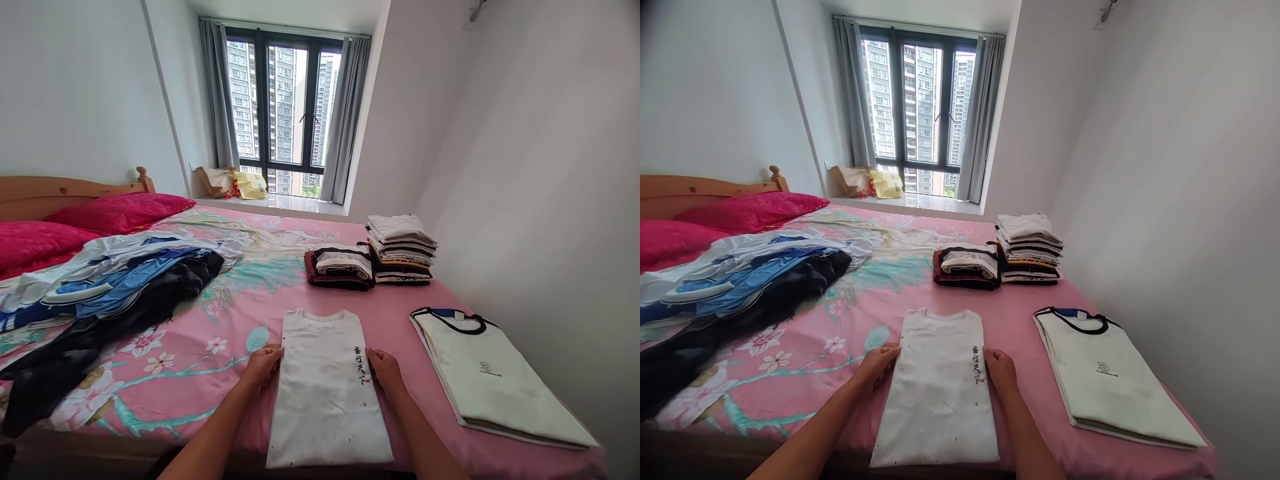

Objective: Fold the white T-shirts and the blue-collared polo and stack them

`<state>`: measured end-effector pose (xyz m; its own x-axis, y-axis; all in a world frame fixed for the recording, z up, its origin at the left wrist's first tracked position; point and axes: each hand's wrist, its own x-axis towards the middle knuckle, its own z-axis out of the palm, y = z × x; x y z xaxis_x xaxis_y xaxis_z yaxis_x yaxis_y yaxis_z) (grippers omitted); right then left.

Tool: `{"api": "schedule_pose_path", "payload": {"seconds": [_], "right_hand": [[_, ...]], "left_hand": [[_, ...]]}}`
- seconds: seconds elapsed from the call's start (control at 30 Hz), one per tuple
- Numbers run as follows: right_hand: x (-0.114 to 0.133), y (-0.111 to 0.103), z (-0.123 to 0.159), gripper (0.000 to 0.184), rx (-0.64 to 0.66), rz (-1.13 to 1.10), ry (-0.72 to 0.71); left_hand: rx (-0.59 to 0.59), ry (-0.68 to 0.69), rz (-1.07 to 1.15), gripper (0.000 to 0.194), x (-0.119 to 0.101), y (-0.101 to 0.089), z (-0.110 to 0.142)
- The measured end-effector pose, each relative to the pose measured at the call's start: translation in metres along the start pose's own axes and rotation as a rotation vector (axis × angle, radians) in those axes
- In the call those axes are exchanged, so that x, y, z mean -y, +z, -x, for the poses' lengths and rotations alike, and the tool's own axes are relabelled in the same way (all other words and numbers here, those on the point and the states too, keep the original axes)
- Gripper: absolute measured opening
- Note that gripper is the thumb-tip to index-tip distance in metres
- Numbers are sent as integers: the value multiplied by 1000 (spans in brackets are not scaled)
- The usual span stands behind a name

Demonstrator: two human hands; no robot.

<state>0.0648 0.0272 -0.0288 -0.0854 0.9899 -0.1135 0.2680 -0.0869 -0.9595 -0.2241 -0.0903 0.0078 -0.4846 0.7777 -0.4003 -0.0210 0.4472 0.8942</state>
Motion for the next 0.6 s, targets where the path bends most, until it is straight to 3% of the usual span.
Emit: {"api": "schedule_pose_path", "payload": {"seconds": [0.1, 0.3, 0.47, 0.6], "right_hand": [[1, 0, -2, 37, 15, 1, 28], [2, 1, -1, 35, -2, -63, 36], [8, 5, -3, 36, 17, -92, 54], [11, 11, -6, 37, -2, -115, 42]], "left_hand": [[50, -10, 13, 36, -3, -2, 0], [-23, 9, 47, 34, -1, 2, -3], [79, -48, 48, 45, -5, -3, -9], [9, -23, 61, 37, -8, 3, -15]]}}
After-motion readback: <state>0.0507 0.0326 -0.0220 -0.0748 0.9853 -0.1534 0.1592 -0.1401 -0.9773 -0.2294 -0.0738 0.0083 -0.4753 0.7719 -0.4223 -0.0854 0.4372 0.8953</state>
